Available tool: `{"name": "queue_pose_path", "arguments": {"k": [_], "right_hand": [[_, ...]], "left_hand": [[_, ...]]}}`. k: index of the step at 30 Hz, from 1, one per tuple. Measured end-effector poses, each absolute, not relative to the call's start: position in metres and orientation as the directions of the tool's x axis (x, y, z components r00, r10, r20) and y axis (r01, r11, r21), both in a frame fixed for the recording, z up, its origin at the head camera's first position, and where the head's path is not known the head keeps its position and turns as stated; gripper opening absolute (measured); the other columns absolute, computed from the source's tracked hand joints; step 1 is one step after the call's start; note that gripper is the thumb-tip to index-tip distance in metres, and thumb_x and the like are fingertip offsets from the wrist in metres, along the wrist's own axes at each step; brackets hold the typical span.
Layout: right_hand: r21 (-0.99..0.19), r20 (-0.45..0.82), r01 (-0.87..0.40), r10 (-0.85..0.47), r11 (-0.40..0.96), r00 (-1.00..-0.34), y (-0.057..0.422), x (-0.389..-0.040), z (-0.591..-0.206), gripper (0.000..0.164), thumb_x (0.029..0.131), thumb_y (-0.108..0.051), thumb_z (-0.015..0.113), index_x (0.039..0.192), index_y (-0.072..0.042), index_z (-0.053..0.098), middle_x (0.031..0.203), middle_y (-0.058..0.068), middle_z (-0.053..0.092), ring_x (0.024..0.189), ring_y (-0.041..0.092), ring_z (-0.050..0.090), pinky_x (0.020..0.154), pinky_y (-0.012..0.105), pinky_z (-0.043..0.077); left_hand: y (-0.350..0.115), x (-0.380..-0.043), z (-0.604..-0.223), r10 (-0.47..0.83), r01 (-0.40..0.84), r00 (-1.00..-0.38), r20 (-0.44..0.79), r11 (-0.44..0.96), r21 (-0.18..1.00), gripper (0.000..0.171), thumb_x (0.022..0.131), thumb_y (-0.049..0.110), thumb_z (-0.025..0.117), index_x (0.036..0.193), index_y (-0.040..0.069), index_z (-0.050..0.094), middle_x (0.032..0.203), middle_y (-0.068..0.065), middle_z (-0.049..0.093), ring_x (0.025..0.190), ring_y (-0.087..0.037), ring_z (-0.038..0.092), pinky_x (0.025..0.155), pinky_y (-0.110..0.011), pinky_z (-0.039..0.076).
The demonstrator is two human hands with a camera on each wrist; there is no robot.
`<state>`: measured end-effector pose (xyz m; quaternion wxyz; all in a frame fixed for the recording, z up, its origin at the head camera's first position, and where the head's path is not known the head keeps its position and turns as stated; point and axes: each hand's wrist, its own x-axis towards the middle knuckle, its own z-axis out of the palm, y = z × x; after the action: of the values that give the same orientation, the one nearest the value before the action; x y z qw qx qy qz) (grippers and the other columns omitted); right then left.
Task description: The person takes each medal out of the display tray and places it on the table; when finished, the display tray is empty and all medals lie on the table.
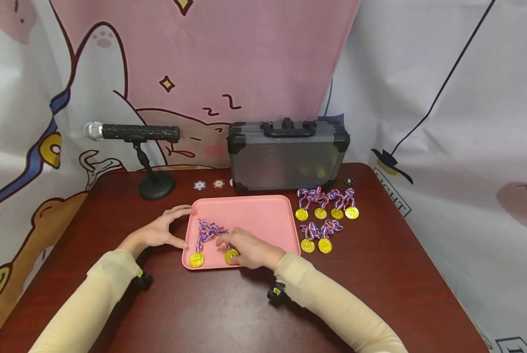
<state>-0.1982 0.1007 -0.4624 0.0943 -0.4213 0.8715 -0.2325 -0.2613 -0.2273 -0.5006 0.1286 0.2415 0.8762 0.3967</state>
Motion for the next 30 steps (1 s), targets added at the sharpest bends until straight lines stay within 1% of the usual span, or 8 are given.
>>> {"name": "queue_pose_path", "arguments": {"k": [4,10,14,19,21,23,27,30], "right_hand": [[-0.496,0.022,-0.684,-0.780,0.535,-0.626,0.111,-0.199,-0.462,0.042,0.090,-0.008,0.083,0.130,-0.011,0.069,0.094,-0.001,0.062,0.086,0.014,0.052,0.078,0.026,0.044],[-0.639,0.000,-0.577,-0.750,0.509,-0.661,0.133,-0.201,-0.455,0.041,0.092,-0.004,0.080,0.132,-0.010,0.070,0.110,0.004,0.071,0.084,0.013,0.058,0.077,0.027,0.048],[-0.677,0.065,-0.556,-0.714,0.482,-0.697,0.154,-0.204,-0.443,0.037,0.091,-0.002,0.079,0.127,-0.006,0.073,0.110,0.007,0.075,0.087,0.012,0.061,0.078,0.031,0.053],[-0.657,0.175,-0.577,-0.647,0.485,-0.742,0.189,-0.208,-0.424,0.034,0.090,0.001,0.080,0.123,-0.002,0.074,0.114,0.010,0.076,0.086,0.012,0.062,0.077,0.035,0.056],[-0.641,0.200,-0.570,-0.606,0.513,-0.770,0.206,-0.210,-0.415,0.035,0.089,0.000,0.081,0.123,-0.004,0.074,0.115,0.006,0.076,0.085,0.013,0.062,0.075,0.033,0.055],[-0.626,0.214,-0.552,-0.560,0.551,-0.801,0.225,-0.211,-0.406,0.038,0.088,-0.002,0.083,0.125,-0.007,0.074,0.113,0.003,0.075,0.083,0.013,0.060,0.070,0.031,0.053],[-0.602,0.216,-0.499,-0.474,0.624,-0.854,0.263,-0.212,-0.391,0.041,0.090,-0.004,0.083,0.129,-0.013,0.073,0.113,0.003,0.075,0.080,0.018,0.058,0.066,0.029,0.050],[-0.581,0.210,-0.450,-0.409,0.678,-0.888,0.291,-0.210,-0.384,0.042,0.092,-0.005,0.081,0.131,-0.014,0.072,0.120,0.006,0.075,0.083,0.021,0.059,0.068,0.029,0.051]], "left_hand": [[-0.227,-0.262,-0.502,0.523,0.310,-0.851,-0.044,0.569,0.762,0.100,0.071,0.038,0.097,0.157,0.021,0.049,0.168,-0.012,0.029,0.151,-0.044,0.019,0.114,-0.078,0.013],[-0.228,-0.261,-0.502,0.528,0.320,-0.848,-0.035,0.566,0.760,0.100,0.071,0.038,0.098,0.156,0.020,0.049,0.168,-0.011,0.030,0.150,-0.043,0.020,0.114,-0.078,0.012],[-0.228,-0.262,-0.502,0.528,0.322,-0.849,-0.033,0.566,0.759,0.099,0.071,0.037,0.098,0.156,0.020,0.050,0.168,-0.011,0.030,0.151,-0.044,0.020,0.114,-0.078,0.010],[-0.228,-0.263,-0.503,0.528,0.322,-0.849,-0.033,0.565,0.760,0.099,0.071,0.037,0.098,0.156,0.020,0.050,0.168,-0.011,0.030,0.151,-0.043,0.020,0.114,-0.078,0.009],[-0.228,-0.262,-0.502,0.529,0.322,-0.848,-0.033,0.564,0.761,0.099,0.071,0.036,0.098,0.156,0.019,0.049,0.168,-0.011,0.030,0.150,-0.043,0.020,0.114,-0.079,0.008],[-0.228,-0.262,-0.502,0.529,0.318,-0.848,-0.038,0.565,0.761,0.099,0.071,0.036,0.097,0.156,0.019,0.049,0.168,-0.011,0.029,0.151,-0.043,0.020,0.114,-0.079,0.007],[-0.228,-0.261,-0.500,0.526,0.313,-0.849,-0.045,0.570,0.760,0.100,0.072,0.037,0.097,0.157,0.019,0.049,0.168,-0.012,0.029,0.151,-0.044,0.019,0.114,-0.079,0.007],[-0.227,-0.261,-0.499,0.527,0.317,-0.849,-0.040,0.567,0.760,0.099,0.072,0.036,0.097,0.156,0.018,0.049,0.168,-0.012,0.029,0.151,-0.044,0.019,0.114,-0.079,0.007]]}}
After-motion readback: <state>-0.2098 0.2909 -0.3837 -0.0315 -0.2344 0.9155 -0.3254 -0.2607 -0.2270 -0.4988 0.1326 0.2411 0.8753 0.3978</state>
